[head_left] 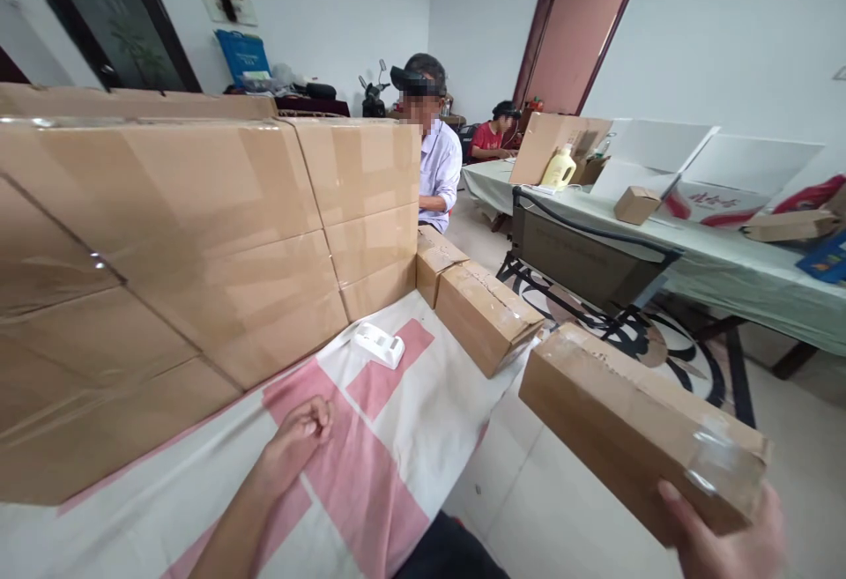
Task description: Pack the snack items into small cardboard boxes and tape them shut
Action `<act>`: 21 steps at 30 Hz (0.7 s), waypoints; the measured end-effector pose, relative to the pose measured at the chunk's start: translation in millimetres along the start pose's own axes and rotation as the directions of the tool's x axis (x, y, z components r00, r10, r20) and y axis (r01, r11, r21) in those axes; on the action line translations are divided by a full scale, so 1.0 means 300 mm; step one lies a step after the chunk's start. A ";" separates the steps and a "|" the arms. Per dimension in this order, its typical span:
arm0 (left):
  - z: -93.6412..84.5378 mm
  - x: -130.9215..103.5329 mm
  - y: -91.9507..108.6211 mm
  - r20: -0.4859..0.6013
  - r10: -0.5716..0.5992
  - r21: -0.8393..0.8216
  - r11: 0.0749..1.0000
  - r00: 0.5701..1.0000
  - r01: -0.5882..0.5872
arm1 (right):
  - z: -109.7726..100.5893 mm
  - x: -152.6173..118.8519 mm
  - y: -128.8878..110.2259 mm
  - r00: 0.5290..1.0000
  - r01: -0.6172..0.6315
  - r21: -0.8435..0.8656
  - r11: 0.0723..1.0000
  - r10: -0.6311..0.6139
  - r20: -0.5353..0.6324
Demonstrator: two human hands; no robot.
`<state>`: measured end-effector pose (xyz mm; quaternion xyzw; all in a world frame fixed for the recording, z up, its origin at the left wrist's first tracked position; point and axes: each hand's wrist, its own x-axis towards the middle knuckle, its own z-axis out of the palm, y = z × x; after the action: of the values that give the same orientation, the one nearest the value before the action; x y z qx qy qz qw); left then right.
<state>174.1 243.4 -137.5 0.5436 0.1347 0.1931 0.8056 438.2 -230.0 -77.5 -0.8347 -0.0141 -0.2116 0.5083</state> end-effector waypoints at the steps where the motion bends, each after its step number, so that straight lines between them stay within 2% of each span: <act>1: 0.000 0.000 0.003 -0.003 0.004 -0.010 1.000 1.000 -0.004 | 0.049 -0.008 -0.022 0.999 -0.021 0.008 1.000 0.021 -0.032; 2: 0.002 0.001 0.006 -0.006 0.005 -0.013 1.000 1.000 -0.005 | 0.098 -0.018 -0.037 0.997 -0.049 0.033 0.998 0.051 -0.057; 4: 0.009 0.005 0.009 -0.003 0.003 -0.003 1.000 1.000 -0.003 | 0.193 -0.043 -0.047 0.996 -0.080 0.068 0.994 0.083 -0.036; 8: 0.020 0.010 0.010 -0.003 0.002 0.004 1.000 1.000 -0.002 | 0.348 -0.081 -0.038 0.999 -0.019 0.115 0.993 0.014 0.046; 12: 0.021 0.016 0.009 0.003 -0.005 0.007 1.000 1.000 0.005 | 0.459 -0.068 -0.077 0.992 0.074 0.139 0.988 -0.088 0.094; 18: 0.030 0.025 0.007 0.005 -0.006 0.026 1.000 1.000 0.006 | 0.614 -0.044 -0.176 0.972 0.126 0.177 0.976 -0.158 0.175; 21: 0.040 0.028 0.007 0.000 -0.001 0.031 1.000 1.000 0.001 | 0.662 -0.047 -0.222 0.959 0.183 0.157 0.970 -0.212 0.190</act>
<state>186.3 238.2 -131.1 0.5558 0.1381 0.1908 0.7972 476.8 -25.6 -104.8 -0.8093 -0.1647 -0.1725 0.5368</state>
